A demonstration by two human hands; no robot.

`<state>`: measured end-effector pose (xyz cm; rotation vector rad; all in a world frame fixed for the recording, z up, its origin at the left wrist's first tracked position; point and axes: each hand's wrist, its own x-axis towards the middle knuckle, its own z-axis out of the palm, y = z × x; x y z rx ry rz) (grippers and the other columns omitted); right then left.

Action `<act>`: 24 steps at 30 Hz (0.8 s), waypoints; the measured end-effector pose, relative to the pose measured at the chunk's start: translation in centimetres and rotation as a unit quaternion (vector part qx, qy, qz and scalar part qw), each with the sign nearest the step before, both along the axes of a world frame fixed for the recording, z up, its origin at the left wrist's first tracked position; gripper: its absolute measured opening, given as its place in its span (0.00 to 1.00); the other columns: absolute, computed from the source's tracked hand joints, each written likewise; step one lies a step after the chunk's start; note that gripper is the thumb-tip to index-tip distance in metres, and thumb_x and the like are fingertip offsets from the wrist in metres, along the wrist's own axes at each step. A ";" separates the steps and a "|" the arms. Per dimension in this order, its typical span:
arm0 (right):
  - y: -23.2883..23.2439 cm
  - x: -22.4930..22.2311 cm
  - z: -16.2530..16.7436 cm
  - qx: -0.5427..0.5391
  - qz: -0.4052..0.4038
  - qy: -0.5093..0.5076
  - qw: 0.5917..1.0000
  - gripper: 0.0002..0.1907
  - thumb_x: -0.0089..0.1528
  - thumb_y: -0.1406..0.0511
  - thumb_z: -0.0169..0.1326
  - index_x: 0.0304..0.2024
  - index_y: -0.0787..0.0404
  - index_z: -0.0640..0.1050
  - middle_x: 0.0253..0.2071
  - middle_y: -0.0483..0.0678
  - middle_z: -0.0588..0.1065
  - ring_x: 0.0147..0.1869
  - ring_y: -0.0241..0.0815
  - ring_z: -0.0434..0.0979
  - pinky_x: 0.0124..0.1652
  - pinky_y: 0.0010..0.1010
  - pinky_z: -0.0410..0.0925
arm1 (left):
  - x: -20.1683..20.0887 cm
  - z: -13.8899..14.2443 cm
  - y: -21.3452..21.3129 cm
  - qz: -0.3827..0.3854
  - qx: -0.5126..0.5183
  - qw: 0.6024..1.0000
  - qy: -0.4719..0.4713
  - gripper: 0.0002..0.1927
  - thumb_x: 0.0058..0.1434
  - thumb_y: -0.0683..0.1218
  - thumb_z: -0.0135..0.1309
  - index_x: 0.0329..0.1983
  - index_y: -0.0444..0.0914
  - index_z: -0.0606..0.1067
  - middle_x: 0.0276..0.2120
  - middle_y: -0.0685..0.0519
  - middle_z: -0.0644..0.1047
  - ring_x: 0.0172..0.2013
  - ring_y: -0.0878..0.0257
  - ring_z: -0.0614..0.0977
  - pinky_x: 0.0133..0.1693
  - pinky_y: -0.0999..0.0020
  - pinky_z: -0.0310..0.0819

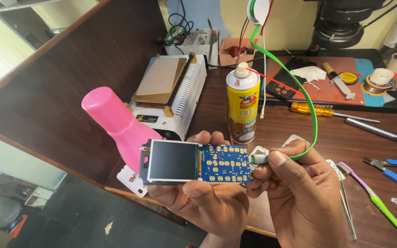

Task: The person attaches power clips to a disassembled mobile phone mainboard, then holds the board and uses tweezers to press keypad buttons, navigating the phone's menus as the screen powers on and displays different interfaces.

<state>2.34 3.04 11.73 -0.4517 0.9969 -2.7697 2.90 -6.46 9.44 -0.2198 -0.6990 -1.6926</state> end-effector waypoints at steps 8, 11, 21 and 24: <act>0.2 0.0 -0.3 -0.003 0.023 0.001 1.000 0.03 0.70 0.72 0.54 0.42 0.68 0.74 0.36 0.59 0.79 0.38 0.49 0.84 0.37 0.39 0.78 | 0.5 -0.2 -0.2 -0.014 -0.008 1.000 0.011 0.36 0.72 0.56 0.59 0.75 0.44 0.54 0.54 0.35 0.75 0.53 0.47 0.82 0.53 0.47 0.84; 0.3 -0.2 -0.4 0.002 0.033 -0.018 0.999 0.03 0.69 0.72 0.53 0.43 0.69 0.75 0.36 0.60 0.79 0.38 0.48 0.84 0.36 0.39 0.78 | 0.5 -0.3 -0.3 -0.006 -0.012 1.000 0.008 0.36 0.73 0.55 0.59 0.75 0.43 0.54 0.52 0.35 0.74 0.51 0.49 0.82 0.54 0.48 0.85; 0.6 -0.6 -0.5 0.032 0.037 -0.058 0.997 0.03 0.68 0.72 0.52 0.43 0.68 0.74 0.36 0.58 0.78 0.39 0.43 0.82 0.36 0.38 0.77 | 0.4 -0.9 -0.5 -0.062 -0.008 0.998 0.029 0.34 0.73 0.54 0.58 0.74 0.47 0.54 0.55 0.36 0.74 0.52 0.48 0.82 0.50 0.52 0.86; 0.5 -0.6 -0.5 0.036 0.035 -0.057 0.997 0.03 0.68 0.72 0.52 0.43 0.68 0.74 0.37 0.57 0.78 0.39 0.43 0.82 0.35 0.38 0.77 | 0.1 -0.7 -0.6 -0.059 -0.014 0.997 0.049 0.31 0.74 0.53 0.59 0.71 0.47 0.57 0.53 0.38 0.74 0.53 0.51 0.81 0.52 0.52 0.84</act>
